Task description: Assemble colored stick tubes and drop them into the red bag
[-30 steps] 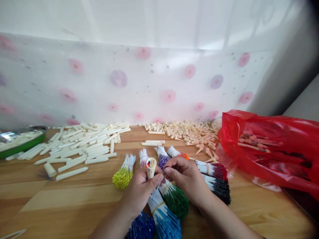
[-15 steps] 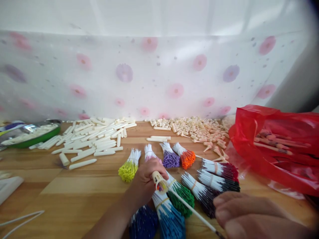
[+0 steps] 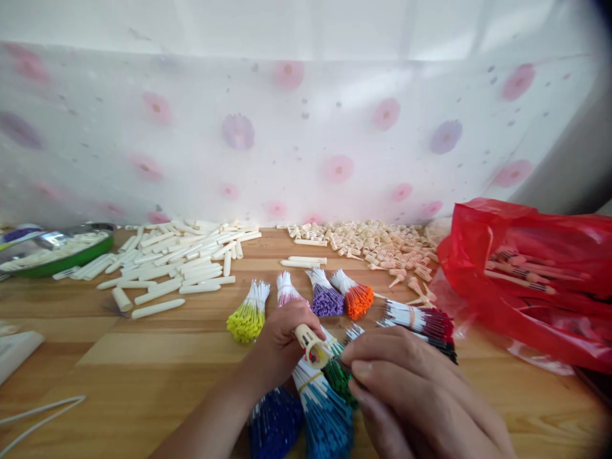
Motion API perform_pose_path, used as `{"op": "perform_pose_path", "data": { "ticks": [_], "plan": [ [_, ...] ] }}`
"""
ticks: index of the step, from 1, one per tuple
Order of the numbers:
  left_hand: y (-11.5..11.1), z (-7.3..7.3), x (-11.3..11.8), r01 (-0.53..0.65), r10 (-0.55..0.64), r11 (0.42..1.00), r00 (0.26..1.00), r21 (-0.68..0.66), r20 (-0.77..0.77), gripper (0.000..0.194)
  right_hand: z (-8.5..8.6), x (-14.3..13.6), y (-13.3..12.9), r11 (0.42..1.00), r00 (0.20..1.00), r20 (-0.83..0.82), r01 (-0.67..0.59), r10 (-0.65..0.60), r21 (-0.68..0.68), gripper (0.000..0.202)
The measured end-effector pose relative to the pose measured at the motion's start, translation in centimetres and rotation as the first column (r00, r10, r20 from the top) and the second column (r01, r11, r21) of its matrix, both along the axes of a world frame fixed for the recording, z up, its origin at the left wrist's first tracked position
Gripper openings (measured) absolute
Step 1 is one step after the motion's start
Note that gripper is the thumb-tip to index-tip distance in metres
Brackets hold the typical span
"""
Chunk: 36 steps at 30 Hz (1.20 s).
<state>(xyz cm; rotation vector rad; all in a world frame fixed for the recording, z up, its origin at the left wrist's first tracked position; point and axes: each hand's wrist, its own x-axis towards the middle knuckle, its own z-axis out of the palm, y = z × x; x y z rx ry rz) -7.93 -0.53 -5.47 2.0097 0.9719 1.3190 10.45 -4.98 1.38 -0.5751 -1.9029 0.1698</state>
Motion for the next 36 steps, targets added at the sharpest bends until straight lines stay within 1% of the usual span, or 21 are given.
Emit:
{"op": "perform_pose_path", "data": {
  "ticks": [2, 4, 7, 9, 11, 13, 15, 18, 21, 24, 27, 31, 36],
  "plan": [
    [-0.1, -0.1, 0.0, -0.025, 0.025, 1.0, 0.999, -0.006, -0.024, 0.024, 0.1, 0.0, 0.7, 0.998, 0.997, 0.046, -0.065, 0.065, 0.002, 0.024],
    [-0.1, -0.3, -0.1, -0.089, 0.089, 0.996, 0.994, 0.0, -0.064, 0.021, -0.1, -0.3, 1.5, 0.996, 0.996, 0.034, -0.084, 0.083, 0.011, 0.022],
    [-0.1, -0.5, -0.5, -0.221, 0.224, 0.974, 0.967, 0.038, -0.119, 0.015, -0.8, -1.0, 2.6, 1.0, 1.0, 0.02, -0.015, 0.015, 0.006, 0.019],
    [-0.2, -0.4, -0.8, -0.271, 0.279, 0.96, 0.949, 0.076, -0.146, 0.015, -1.3, -1.2, 3.1, 0.999, 0.998, 0.042, 0.045, -0.045, 0.002, 0.019],
    [-0.3, 0.0, -0.9, -0.272, 0.288, 0.957, 0.939, 0.104, -0.188, 0.025, -1.7, -1.1, 3.4, 0.996, 0.994, 0.06, 0.086, -0.086, 0.011, 0.02],
    [-0.6, 0.5, -1.0, -0.249, 0.269, 0.962, 0.933, 0.113, -0.237, 0.037, -2.0, -0.9, 3.6, 0.993, 0.992, 0.056, 0.115, -0.116, 0.012, 0.018],
    [-0.7, 0.9, -0.9, -0.221, 0.244, 0.968, 0.933, 0.114, -0.263, 0.045, -2.1, -0.7, 3.8, 0.991, 0.991, 0.038, 0.132, -0.131, -0.009, 0.015],
    [-0.8, 1.0, -0.7, -0.214, 0.241, 0.969, 0.934, 0.125, -0.264, 0.046, -2.2, -0.6, 4.1, 0.99, 0.99, 0.032, 0.137, -0.136, -0.038, 0.013],
    [-0.8, 0.8, -0.5, -0.248, 0.279, 0.958, 0.922, 0.142, -0.269, 0.046, -2.2, -0.6, 4.2, 0.99, 0.99, 0.048, 0.137, -0.135, -0.046, 0.013],
    [-0.7, 0.7, -0.5, -0.299, 0.342, 0.936, 0.896, 0.185, -0.282, 0.048, -2.5, -0.6, 4.3, 0.988, 0.993, 0.039, 0.114, -0.111, -0.103, 0.013],
    [-0.7, 0.6, -0.5, -0.345, 0.412, 0.903, 0.865, 0.257, -0.287, 0.049, -2.8, -0.8, 4.4, 0.977, 0.996, -0.012, 0.084, -0.088, -0.195, 0.014],
    [-0.8, 0.6, -0.5, -0.392, 0.487, 0.86, 0.821, 0.327, -0.297, 0.042, -3.2, -1.1, 4.5, 0.933, 0.992, -0.109, 0.024, -0.068, -0.359, 0.01],
    [-0.7, 0.6, -0.6, -0.431, 0.551, 0.819, 0.774, 0.377, -0.312, 0.041, -3.8, -1.6, 4.3, 0.88, 0.97, -0.242, -0.105, -0.013, -0.464, 0.013]
  ]
}}
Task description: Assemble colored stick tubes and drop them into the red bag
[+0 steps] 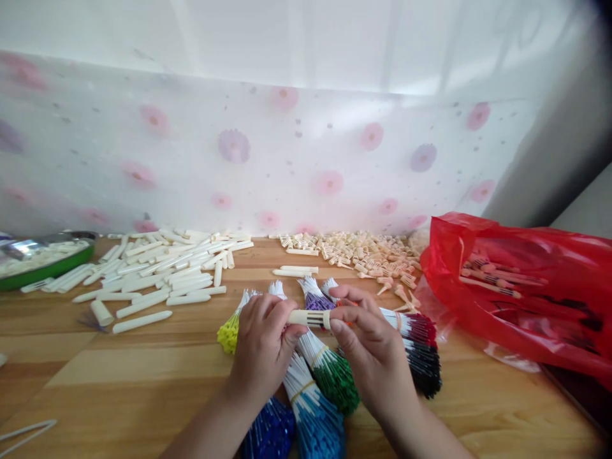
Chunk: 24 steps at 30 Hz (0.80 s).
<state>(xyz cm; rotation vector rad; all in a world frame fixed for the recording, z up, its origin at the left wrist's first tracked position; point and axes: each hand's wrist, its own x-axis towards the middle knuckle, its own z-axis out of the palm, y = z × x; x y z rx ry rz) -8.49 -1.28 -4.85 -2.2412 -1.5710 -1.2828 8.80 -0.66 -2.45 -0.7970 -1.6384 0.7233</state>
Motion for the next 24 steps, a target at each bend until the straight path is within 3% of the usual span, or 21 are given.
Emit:
{"op": "perform_pose_path", "data": {
  "ticks": [7, 9, 12, 15, 18, 21, 24],
  "plan": [
    [0.1, 0.1, 0.0, 0.005, -0.005, 1.0, 1.0, -0.018, 0.012, 0.042, -0.1, 0.2, 0.6, 0.986, 0.985, -0.133, -0.127, 0.112, -0.111, 0.014],
    [0.1, 0.1, 0.0, 0.026, -0.024, 0.997, 0.999, -0.067, 0.026, 0.04, 0.2, 1.3, 1.1, 0.997, 0.988, -0.144, -0.057, 0.048, -0.06, 0.013],
    [0.5, -0.1, 0.1, 0.048, -0.034, 0.981, 0.997, -0.189, 0.075, 0.034, 0.1, 4.0, 1.4, 0.987, 0.978, -0.151, 0.154, -0.146, 0.042, 0.013],
    [1.0, -0.3, 0.3, 0.099, -0.063, 0.916, 0.993, -0.389, 0.105, 0.031, -1.0, 6.6, 0.5, 0.975, 0.956, 0.2, 0.194, -0.213, 0.11, 0.014],
    [1.2, -0.6, 0.6, 0.146, -0.105, 0.846, 0.989, -0.513, 0.109, 0.023, -2.3, 7.5, -1.4, 0.984, 0.817, 0.549, 0.13, -0.174, 0.119, 0.019],
    [1.0, -0.8, 0.9, 0.182, -0.164, 0.818, 0.983, -0.545, 0.082, 0.008, -2.7, 6.5, -2.7, 0.984, 0.671, 0.72, 0.138, -0.175, 0.111, 0.02],
    [0.9, -0.8, 1.0, 0.261, -0.264, 0.805, 0.962, -0.532, 0.073, 0.016, -2.5, 4.7, -3.0, 0.985, 0.512, 0.846, 0.157, -0.147, 0.076, 0.022]
  ]
}}
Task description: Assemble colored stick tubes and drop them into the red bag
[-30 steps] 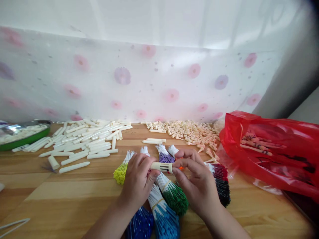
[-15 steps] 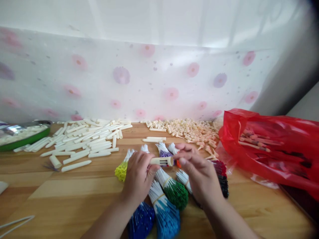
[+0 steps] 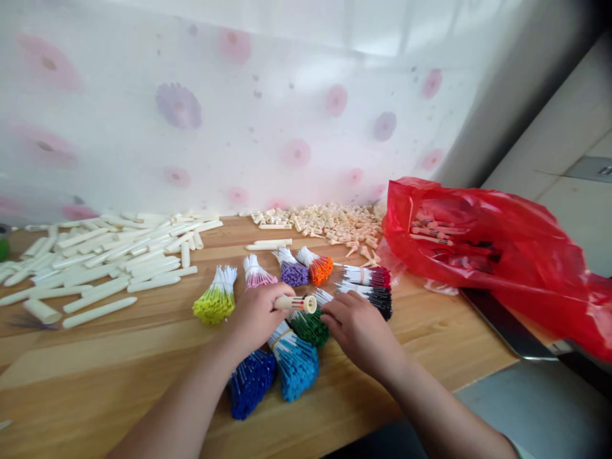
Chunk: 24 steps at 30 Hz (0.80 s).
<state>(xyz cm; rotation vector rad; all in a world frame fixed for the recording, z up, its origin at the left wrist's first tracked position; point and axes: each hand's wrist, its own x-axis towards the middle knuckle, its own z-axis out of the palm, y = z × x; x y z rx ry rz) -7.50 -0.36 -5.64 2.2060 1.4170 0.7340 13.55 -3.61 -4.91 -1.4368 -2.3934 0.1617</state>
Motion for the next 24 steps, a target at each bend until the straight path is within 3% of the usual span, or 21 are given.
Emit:
{"op": "perform_pose_path", "data": {
  "ticks": [4, 9, 18, 24],
  "plan": [
    [0.1, 0.0, -0.3, 0.139, -0.139, 0.989, 0.99, 0.049, -0.016, 0.03, 0.3, -1.5, 0.4, 0.997, 0.988, 0.143, 0.058, -0.049, -0.053, 0.02],
    [0.0, 0.2, -0.8, 0.264, -0.257, 0.964, 0.953, 0.025, -0.161, 0.044, 0.2, -2.2, 0.9, 0.986, 0.967, 0.225, 0.141, -0.118, -0.088, 0.013],
    [-0.1, 0.6, -1.1, 0.277, -0.278, 0.96, 0.93, -0.041, -0.24, 0.043, 0.9, -3.4, 1.1, 0.993, 0.971, 0.232, 0.083, -0.062, -0.081, 0.019],
    [0.0, 0.2, -1.1, 0.286, -0.282, 0.958, 0.929, -0.016, -0.241, 0.034, 1.2, -4.4, 1.9, 0.988, 0.942, 0.323, 0.131, -0.097, -0.084, 0.02]
  ]
}}
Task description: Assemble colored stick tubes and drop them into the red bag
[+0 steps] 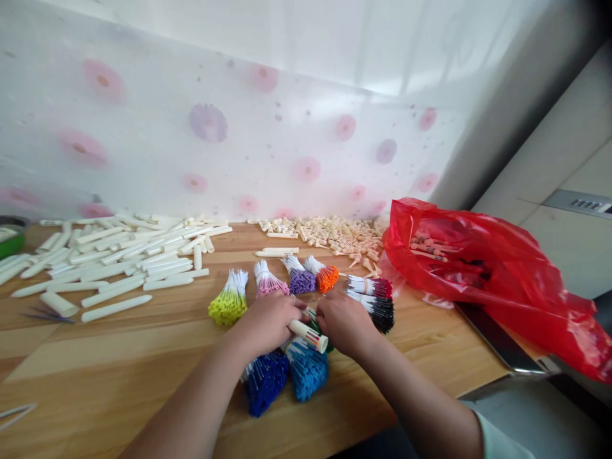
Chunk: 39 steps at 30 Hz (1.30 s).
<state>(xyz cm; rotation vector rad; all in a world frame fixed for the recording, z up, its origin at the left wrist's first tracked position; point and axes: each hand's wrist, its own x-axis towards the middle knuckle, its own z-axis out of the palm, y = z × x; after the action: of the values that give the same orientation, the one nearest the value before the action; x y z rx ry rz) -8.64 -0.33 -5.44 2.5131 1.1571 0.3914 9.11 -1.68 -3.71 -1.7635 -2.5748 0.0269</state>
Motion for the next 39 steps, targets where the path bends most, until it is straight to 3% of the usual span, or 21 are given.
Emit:
{"op": "perform_pose_path", "data": {
  "ticks": [7, 12, 18, 23, 29, 39],
  "plan": [
    [0.0, 0.2, 0.0, -0.027, 0.028, 0.999, 1.0, -0.047, 0.015, 0.029, 0.5, -0.2, -0.2, 0.997, 0.996, 0.021, 0.081, -0.081, 0.004, 0.014],
    [0.1, 0.1, -0.1, -0.024, 0.031, 0.994, 0.998, -0.11, 0.057, 0.035, 1.8, 3.2, -2.4, 0.988, 0.988, -0.042, 0.151, -0.15, 0.026, 0.016],
    [0.4, -0.2, -0.3, -0.031, 0.055, 0.977, 0.993, -0.209, 0.108, 0.034, 2.3, 5.7, -3.1, 0.992, 0.976, -0.18, 0.126, -0.123, 0.002, 0.017],
    [0.7, -0.1, -0.7, -0.005, 0.038, 0.963, 0.993, -0.268, 0.115, 0.031, 1.2, 5.3, -2.5, 0.991, 0.959, -0.253, 0.132, -0.128, -0.001, 0.017],
    [0.5, 0.4, -0.9, 0.04, -0.032, 0.965, 0.999, -0.26, 0.036, 0.045, 0.4, 4.6, -1.9, 0.993, 0.949, -0.295, 0.118, -0.114, -0.005, 0.016],
    [-0.3, 0.6, -1.2, -0.08, 0.076, 0.98, 0.997, -0.183, -0.033, 0.04, -0.9, 1.9, -0.8, 0.992, 0.936, -0.341, 0.116, -0.09, 0.056, 0.013]
  ]
}}
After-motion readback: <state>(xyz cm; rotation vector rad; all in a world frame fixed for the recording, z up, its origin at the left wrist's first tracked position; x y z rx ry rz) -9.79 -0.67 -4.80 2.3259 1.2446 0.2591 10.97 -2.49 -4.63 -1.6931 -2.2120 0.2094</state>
